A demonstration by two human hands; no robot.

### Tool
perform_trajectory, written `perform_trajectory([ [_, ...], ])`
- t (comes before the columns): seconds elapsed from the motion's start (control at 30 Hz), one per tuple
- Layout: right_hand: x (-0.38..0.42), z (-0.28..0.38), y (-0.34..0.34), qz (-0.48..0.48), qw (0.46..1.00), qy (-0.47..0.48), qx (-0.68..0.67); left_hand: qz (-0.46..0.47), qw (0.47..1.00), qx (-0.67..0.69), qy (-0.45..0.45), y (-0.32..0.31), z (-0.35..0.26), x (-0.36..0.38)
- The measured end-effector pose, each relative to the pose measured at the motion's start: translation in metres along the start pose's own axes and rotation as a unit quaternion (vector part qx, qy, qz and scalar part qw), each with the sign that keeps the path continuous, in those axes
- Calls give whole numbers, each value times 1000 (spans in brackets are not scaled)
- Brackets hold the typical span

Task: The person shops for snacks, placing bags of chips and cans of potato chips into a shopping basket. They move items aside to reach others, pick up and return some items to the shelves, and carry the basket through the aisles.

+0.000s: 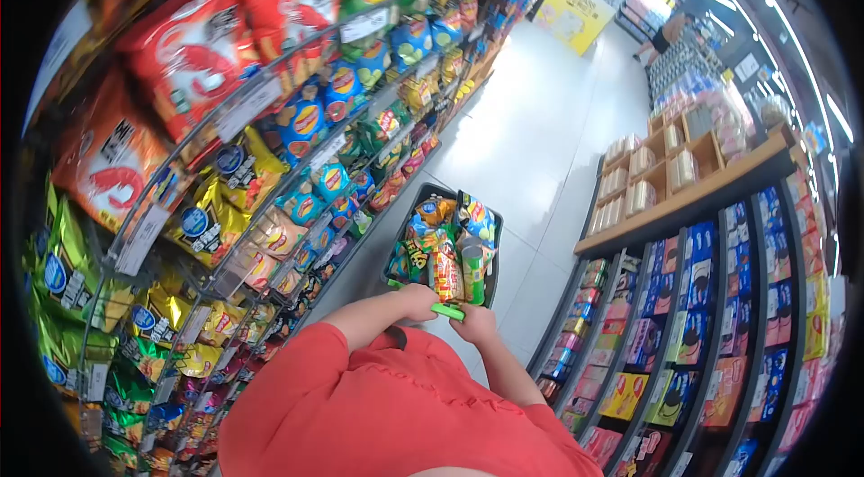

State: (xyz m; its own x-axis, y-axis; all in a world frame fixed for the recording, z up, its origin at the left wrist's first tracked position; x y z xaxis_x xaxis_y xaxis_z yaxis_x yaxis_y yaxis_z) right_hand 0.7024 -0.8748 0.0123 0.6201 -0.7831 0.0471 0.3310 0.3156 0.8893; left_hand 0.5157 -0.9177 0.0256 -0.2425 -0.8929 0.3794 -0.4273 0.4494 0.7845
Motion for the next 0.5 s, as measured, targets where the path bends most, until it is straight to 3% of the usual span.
perform_trajectory([
  [0.2, 27, 86, -27, -12, 999, -51, -1, -10, 999, -52, -10, 20, 29, 69],
  [0.5, 114, 187, -88, -48, 988, -133, -56, 60, 984, -147, -84, 2, 47, 167],
])
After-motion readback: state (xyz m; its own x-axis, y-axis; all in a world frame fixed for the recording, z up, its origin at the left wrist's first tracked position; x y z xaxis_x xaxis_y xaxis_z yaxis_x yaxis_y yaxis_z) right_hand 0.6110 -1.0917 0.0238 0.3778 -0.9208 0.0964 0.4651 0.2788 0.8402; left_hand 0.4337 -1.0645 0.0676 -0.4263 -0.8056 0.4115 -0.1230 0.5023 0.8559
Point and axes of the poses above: each hand's wrist, its own x-axis away from the middle knuckle, its own y-axis out of the back of the hand, z = x × y, the point moved 3 cm from there along -x, towards the middle knuckle, and after that the axes turned 8 degrees about -z, right-handed, at the moved point
